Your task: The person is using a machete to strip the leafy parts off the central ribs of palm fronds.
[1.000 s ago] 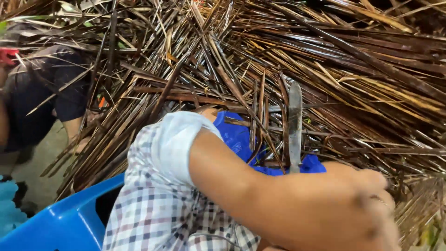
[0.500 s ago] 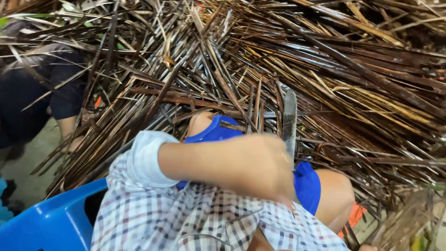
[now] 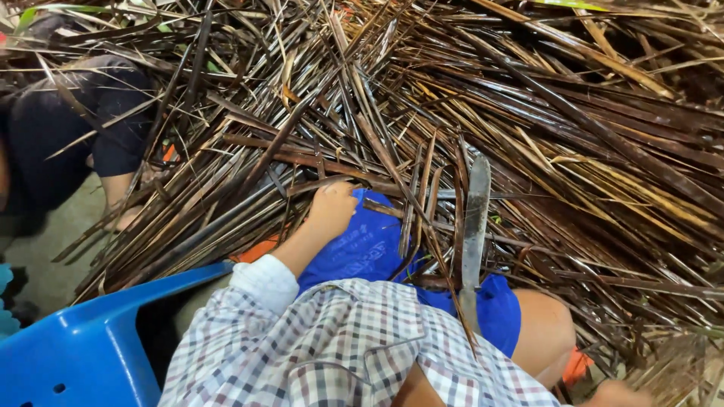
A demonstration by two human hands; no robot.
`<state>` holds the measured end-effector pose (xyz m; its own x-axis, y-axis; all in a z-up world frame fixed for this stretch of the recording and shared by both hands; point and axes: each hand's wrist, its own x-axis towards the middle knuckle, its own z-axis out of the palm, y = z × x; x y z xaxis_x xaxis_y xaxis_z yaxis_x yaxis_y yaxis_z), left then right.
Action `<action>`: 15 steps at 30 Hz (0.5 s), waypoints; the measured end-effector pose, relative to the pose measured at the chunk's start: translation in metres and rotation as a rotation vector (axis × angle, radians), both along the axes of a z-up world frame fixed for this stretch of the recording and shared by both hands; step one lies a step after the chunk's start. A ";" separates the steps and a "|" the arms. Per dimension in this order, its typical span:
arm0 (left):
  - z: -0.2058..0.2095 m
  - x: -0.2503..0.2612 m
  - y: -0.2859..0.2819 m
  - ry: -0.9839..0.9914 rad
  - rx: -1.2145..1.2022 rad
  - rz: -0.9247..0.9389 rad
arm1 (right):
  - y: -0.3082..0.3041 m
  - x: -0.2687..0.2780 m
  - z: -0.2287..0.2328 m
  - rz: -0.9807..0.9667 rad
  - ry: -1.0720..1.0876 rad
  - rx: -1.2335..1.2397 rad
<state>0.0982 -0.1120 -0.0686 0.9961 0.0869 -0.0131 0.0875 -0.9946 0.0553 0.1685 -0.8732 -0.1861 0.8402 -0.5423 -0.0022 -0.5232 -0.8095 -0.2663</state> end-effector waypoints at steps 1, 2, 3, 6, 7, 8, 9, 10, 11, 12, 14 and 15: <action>0.011 0.004 -0.005 -0.052 0.013 -0.065 | 0.005 0.032 -0.006 0.000 -0.005 0.015; 0.021 0.009 -0.010 -0.104 0.027 -0.131 | 0.019 0.069 -0.009 0.001 -0.011 0.030; 0.012 0.012 -0.018 -0.100 0.030 -0.125 | 0.031 0.101 -0.006 0.006 -0.007 0.033; -0.013 0.017 -0.038 -0.041 -0.427 -0.054 | 0.081 0.189 0.014 0.408 -0.575 -0.205; -0.018 0.014 -0.042 -0.078 -0.318 -0.160 | 0.107 0.213 0.031 0.524 -0.542 -0.183; -0.023 0.011 -0.045 -0.115 -0.208 -0.265 | 0.133 0.237 0.047 0.640 -0.509 -0.161; -0.010 0.015 -0.046 -0.117 -0.208 -0.266 | 0.144 0.264 0.041 0.640 -0.511 -0.162; 0.003 0.019 -0.046 -0.029 -0.334 -0.251 | 0.154 0.292 0.034 0.744 -0.555 -0.204; 0.016 0.024 -0.047 0.058 -0.463 -0.236 | 0.163 0.320 0.029 0.849 -0.598 -0.249; 0.011 0.023 -0.045 0.055 -0.465 -0.237 | 0.185 0.328 0.049 0.849 -0.599 -0.253; 0.001 0.022 -0.037 -0.002 -0.542 -0.226 | 0.235 0.347 0.088 0.904 -0.567 -0.217; 0.004 0.024 -0.036 -0.010 -0.538 -0.226 | 0.258 0.352 0.110 0.904 -0.576 -0.217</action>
